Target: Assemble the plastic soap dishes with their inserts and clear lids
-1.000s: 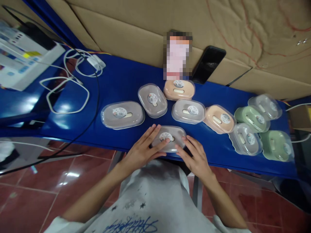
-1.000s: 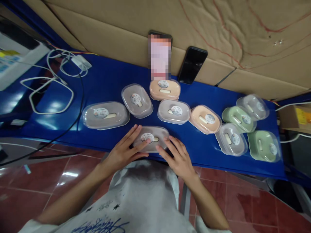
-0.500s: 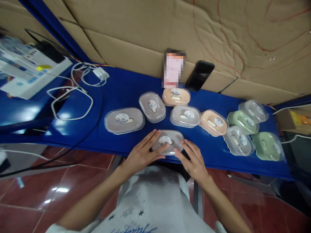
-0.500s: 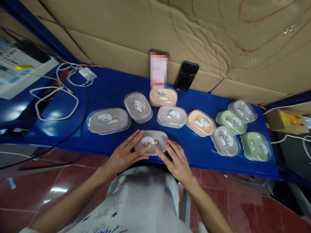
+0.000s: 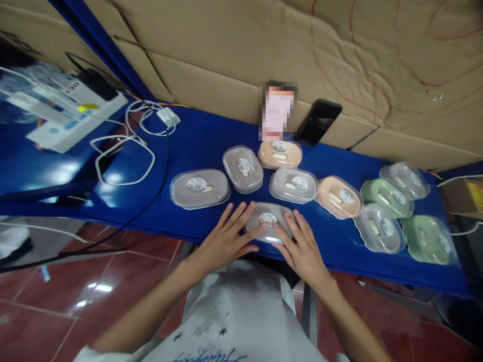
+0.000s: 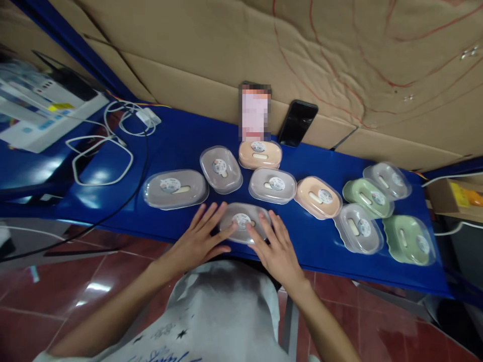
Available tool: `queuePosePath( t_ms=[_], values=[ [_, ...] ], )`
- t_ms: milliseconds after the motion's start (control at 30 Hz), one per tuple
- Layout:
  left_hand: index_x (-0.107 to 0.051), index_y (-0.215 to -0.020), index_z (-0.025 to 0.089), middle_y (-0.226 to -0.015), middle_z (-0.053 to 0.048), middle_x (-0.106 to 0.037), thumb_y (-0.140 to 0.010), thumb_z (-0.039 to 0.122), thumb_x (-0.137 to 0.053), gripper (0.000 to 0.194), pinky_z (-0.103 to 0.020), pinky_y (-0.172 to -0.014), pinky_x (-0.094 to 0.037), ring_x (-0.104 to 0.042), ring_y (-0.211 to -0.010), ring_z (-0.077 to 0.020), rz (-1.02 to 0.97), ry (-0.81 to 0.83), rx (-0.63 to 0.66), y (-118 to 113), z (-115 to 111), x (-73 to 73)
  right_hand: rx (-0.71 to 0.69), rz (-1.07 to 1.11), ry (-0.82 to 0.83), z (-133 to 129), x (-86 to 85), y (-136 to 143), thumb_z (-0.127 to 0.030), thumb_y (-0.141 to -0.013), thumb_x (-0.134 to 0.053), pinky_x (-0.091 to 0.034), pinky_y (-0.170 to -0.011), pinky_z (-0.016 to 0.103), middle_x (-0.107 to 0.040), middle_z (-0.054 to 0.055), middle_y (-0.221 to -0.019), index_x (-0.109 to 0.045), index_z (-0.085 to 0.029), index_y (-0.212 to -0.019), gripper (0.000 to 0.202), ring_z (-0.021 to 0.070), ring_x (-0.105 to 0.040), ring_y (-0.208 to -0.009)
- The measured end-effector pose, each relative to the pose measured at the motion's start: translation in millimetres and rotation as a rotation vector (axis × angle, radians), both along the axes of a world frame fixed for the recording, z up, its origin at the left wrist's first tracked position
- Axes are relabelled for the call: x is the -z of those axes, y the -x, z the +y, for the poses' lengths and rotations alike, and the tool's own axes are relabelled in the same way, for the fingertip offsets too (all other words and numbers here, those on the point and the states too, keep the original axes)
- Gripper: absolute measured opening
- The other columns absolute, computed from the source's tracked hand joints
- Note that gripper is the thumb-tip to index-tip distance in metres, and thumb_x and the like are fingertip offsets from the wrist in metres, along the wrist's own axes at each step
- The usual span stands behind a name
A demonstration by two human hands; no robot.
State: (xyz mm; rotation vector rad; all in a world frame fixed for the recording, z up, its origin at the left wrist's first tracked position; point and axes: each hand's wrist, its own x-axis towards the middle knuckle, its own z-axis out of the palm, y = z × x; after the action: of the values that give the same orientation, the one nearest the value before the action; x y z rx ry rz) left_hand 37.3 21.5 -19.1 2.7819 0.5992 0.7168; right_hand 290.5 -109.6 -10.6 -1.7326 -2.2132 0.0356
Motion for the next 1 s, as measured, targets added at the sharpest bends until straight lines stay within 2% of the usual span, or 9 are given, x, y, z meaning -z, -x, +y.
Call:
queuePosePath(
  t_ms=[167,267,367,500,600,700,833,900,1000],
  values=[
    [-0.042,-0.167,0.03,-0.178,-0.016,-0.033,-0.1,0.031,-0.073,0.074,-0.07,-0.133,-0.02,-0.031,-0.165,-0.0428,-0.073,-0.005,-0.418,44.9,30.8,-11.1,-0.001,0.042,0.018,17.5,-30.8,-21.7,-0.044,-0.108,-0.061,-0.039,-0.128,0.068,-0.037,0.014,-0.176,-0.022,-0.03,-0.176,0.079,0.0365,-0.033,-0.165],
    [-0.052,-0.16,0.03,-0.169,-0.016,-0.047,-0.098,0.042,-0.074,0.067,-0.07,-0.127,-0.035,-0.045,-0.156,-0.045,-0.039,0.07,-0.537,67.1,58.4,-15.2,0.04,0.084,-0.069,57.8,-62.6,-48.3,-0.034,-0.111,-0.055,-0.041,-0.127,0.061,-0.051,0.01,-0.169,-0.039,-0.032,-0.17,0.061,0.0336,-0.045,-0.159],
    [-0.062,-0.15,0.028,-0.159,-0.015,-0.057,-0.101,0.05,-0.068,0.054,-0.059,-0.117,-0.05,-0.057,-0.145,-0.0404,0.009,0.136,-0.559,71.7,88.1,-18.0,0.036,0.087,-0.047,118.2,-86.1,-71.5,-0.03,-0.111,-0.051,-0.048,-0.12,0.055,-0.067,0.01,-0.154,-0.061,-0.027,-0.154,0.044,0.0314,-0.061,-0.144],
    [-0.069,-0.142,0.025,-0.142,-0.016,-0.067,-0.102,0.058,-0.062,0.053,-0.053,-0.112,-0.053,-0.063,-0.133,-0.0383,0.04,0.176,-0.679,53.6,129.9,-25.8,-0.02,0.086,0.074,192.8,-83.4,-84.1,-0.024,-0.11,-0.049,-0.052,-0.114,0.05,-0.074,0.011,-0.143,-0.073,-0.02,-0.139,0.038,0.0294,-0.068,-0.134],
    [-0.068,-0.143,0.022,-0.135,-0.017,-0.071,-0.104,0.055,-0.058,0.052,-0.052,-0.106,-0.055,-0.066,-0.127,-0.0388,0.121,0.239,-0.742,32.6,161.2,-32.8,-0.039,0.046,0.16,219.4,-66.8,-83.3,-0.025,-0.107,-0.057,-0.049,-0.117,0.052,-0.069,0.013,-0.15,-0.069,-0.018,-0.145,0.041,0.0313,-0.063,-0.141],
    [-0.065,-0.147,0.02,-0.144,-0.019,-0.066,-0.103,0.05,-0.062,0.054,-0.056,-0.108,-0.054,-0.063,-0.132,-0.0411,0.221,0.281,-0.7,11.8,188.8,-37.6,0.01,-0.017,0.236,220.0,-59.9,-82.4,-0.035,-0.104,-0.065,-0.048,-0.116,0.051,-0.065,0.015,-0.154,-0.066,-0.019,-0.148,0.046,0.033,-0.061,-0.142],
    [-0.059,-0.153,0.02,-0.159,-0.02,-0.055,-0.103,0.039,-0.058,0.053,-0.07,-0.122,-0.038,-0.051,-0.148,-0.0435,0.263,0.226,-0.559,-13.3,206.7,-44.4,0.199,-0.177,0.353,204.1,-73.7,-84.8,-0.04,-0.108,-0.056,-0.048,-0.109,0.048,-0.065,0.015,-0.153,-0.065,-0.023,-0.145,0.042,0.0336,-0.062,-0.137],
    [-0.06,-0.152,0.021,-0.166,-0.017,-0.05,-0.101,0.024,-0.053,0.052,-0.07,-0.129,-0.028,-0.044,-0.156,-0.0389,0.239,0.156,-0.393,-23.9,202.4,-49.2,0.317,-0.271,0.446,196.4,-81.6,-86.7,-0.033,-0.109,-0.049,-0.047,-0.11,0.05,-0.062,0.016,-0.155,-0.061,-0.021,-0.148,0.043,0.0348,-0.06,-0.139],
    [-0.06,-0.152,0.026,-0.176,-0.008,-0.038,-0.087,0.001,-0.049,0.07,-0.06,-0.136,-0.023,-0.033,-0.165,-0.0296,0.289,0.129,-0.029,-35.2,184.1,-53.7,0.436,-0.368,0.548,188.8,-85.9,-90.9,-0.024,-0.103,-0.051,-0.046,-0.11,0.055,-0.057,0.017,-0.161,-0.053,-0.022,-0.155,0.052,0.0373,-0.058,-0.141]
  ],
)
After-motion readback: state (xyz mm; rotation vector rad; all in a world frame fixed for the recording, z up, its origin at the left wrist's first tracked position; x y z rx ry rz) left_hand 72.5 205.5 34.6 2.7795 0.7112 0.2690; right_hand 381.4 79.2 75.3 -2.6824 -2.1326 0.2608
